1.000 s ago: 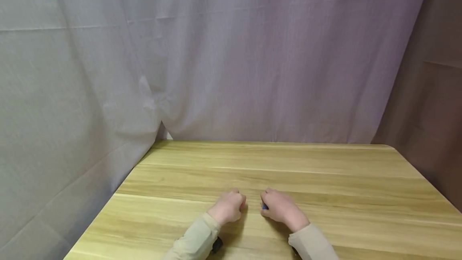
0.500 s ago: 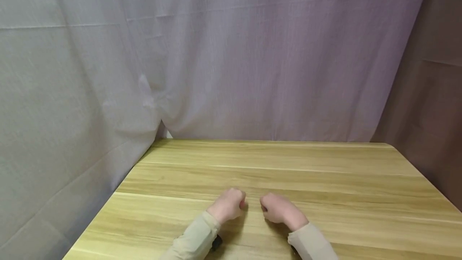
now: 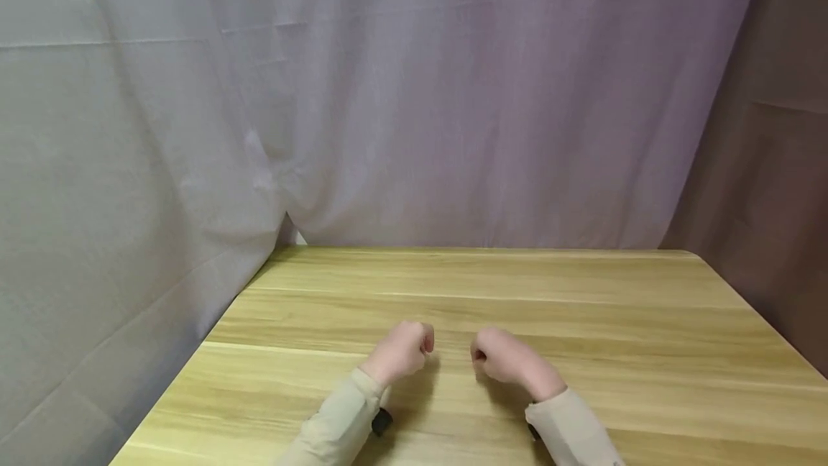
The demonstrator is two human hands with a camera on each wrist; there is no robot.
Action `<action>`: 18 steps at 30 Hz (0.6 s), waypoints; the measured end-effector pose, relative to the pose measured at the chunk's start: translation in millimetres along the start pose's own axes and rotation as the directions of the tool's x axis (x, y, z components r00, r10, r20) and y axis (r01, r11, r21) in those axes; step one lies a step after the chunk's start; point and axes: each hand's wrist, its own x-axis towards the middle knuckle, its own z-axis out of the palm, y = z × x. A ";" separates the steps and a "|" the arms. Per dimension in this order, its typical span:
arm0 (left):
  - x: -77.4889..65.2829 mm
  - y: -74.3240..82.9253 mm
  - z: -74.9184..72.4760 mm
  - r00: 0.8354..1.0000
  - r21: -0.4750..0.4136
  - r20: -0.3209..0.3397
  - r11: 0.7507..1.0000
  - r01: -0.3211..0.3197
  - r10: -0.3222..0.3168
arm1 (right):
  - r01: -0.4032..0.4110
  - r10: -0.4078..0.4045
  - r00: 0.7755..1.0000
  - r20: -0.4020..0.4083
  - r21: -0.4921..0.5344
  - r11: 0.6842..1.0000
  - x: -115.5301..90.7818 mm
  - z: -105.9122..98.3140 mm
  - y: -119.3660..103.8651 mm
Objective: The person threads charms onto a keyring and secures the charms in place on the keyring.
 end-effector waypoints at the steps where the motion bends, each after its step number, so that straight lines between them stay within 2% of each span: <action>1: 0.4 -1.1 -3.6 1.000 -0.009 -0.019 1.000 -0.007 0.007 | 0.018 -0.019 1.000 -0.024 -0.019 1.000 0.8 -2.7 -0.9; 3: 1.5 -3.0 -10.7 0.998 -0.023 -0.064 1.000 -0.015 0.013 | 0.073 -0.079 0.993 -0.093 -0.072 0.995 2.2 -7.8 -2.7; 5: 1.4 -3.9 -19.1 0.994 -0.062 -0.105 0.998 -0.012 0.005 | 0.111 -0.132 0.975 -0.180 -0.125 0.986 3.3 -11.9 -6.4; 7: 1.0 -3.9 -26.9 0.987 -0.085 -0.160 0.996 -0.026 0.012 | 0.141 -0.185 0.942 -0.280 -0.169 0.975 4.2 -14.7 -10.7; 11: -1.5 -0.3 -42.9 0.965 -0.118 -0.258 0.991 -0.067 0.034 | 0.173 -0.247 0.856 -0.454 -0.198 0.965 6.5 -17.3 -21.0; 13: -3.3 2.8 -50.6 0.955 -0.141 -0.295 0.986 -0.086 0.041 | 0.186 -0.261 0.823 -0.505 -0.195 0.963 7.1 -18.7 -25.9; 18: -9.5 13.1 -66.9 0.929 -0.187 -0.363 0.972 -0.141 0.065 | 0.221 -0.279 0.760 -0.586 -0.170 0.960 5.6 -24.8 -38.3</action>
